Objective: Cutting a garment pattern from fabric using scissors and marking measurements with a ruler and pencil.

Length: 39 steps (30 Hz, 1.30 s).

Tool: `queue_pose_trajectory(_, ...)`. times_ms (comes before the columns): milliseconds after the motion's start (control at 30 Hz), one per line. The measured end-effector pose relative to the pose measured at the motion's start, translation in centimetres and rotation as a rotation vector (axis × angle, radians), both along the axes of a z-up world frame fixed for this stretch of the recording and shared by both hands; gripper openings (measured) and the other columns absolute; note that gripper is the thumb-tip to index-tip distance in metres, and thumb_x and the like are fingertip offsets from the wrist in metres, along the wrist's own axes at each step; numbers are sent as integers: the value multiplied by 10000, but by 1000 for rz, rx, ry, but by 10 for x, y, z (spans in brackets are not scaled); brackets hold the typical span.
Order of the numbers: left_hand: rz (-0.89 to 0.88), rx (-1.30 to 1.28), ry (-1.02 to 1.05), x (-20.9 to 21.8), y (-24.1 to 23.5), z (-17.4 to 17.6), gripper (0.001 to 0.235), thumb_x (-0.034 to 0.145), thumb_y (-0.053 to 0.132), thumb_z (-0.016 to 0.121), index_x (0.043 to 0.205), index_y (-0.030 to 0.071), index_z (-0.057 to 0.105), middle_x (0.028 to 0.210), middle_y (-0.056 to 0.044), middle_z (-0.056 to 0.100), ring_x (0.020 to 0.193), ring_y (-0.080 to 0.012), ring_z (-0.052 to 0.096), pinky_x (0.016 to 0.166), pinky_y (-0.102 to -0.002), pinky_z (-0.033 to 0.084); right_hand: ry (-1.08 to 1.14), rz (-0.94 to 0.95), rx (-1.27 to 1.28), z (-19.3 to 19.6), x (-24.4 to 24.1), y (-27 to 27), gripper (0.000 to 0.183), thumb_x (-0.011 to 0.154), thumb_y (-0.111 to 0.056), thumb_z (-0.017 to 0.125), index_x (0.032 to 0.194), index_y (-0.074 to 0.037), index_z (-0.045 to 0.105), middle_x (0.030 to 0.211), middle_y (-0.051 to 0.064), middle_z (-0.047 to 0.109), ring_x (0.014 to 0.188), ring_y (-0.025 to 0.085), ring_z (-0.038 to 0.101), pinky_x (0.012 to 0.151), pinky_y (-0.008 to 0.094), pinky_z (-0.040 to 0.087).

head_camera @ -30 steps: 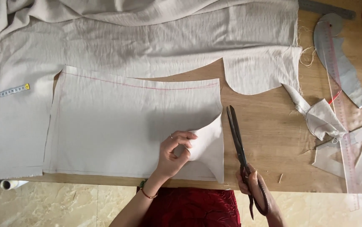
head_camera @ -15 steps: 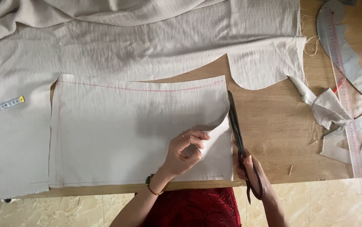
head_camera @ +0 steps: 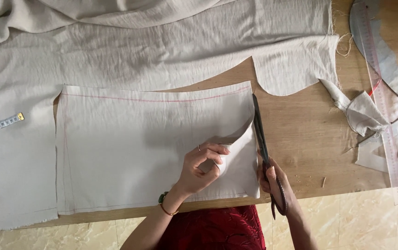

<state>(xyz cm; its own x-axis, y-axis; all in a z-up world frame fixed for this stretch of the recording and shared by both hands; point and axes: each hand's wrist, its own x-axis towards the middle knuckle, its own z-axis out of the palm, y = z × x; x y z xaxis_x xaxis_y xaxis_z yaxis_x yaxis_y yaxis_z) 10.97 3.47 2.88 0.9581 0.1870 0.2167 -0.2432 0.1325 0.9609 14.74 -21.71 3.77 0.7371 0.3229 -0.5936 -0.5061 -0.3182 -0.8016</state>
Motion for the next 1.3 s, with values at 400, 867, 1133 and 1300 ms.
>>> queue_pose_trajectory(400,-44,-1,-3,-2,8,-3,207,792,-61,550,897,108,612,1076,-99,708,1064,-276,698,1015,-423,566,195,-189,4,-7,-3,9,830,834,-633,495,1474,-104,518,701,10,316,517,67,200,440,212,142)
queue_pose_trajectory(867,-31,38,-3,-5,10,-9,207,776,-60,540,880,111,593,1055,-99,715,1025,-266,715,956,-412,575,270,-287,121,-12,-10,18,709,923,-559,433,1501,-156,510,677,-3,245,484,51,181,412,193,123)
queue_pose_trajectory(1133,-47,14,-3,-6,11,-11,209,782,-71,534,883,104,591,1056,-105,713,1021,-261,711,956,-411,585,281,-276,86,-5,-7,26,703,937,-586,382,1490,-165,485,687,-3,276,488,53,186,419,200,147)
queue_pose_trajectory(1300,-47,35,0,-7,11,-10,222,777,-73,537,878,116,596,1055,-84,718,1003,-257,709,930,-386,576,236,-220,25,1,5,39,749,914,-620,358,1492,-158,475,673,-5,250,525,73,166,445,211,155)
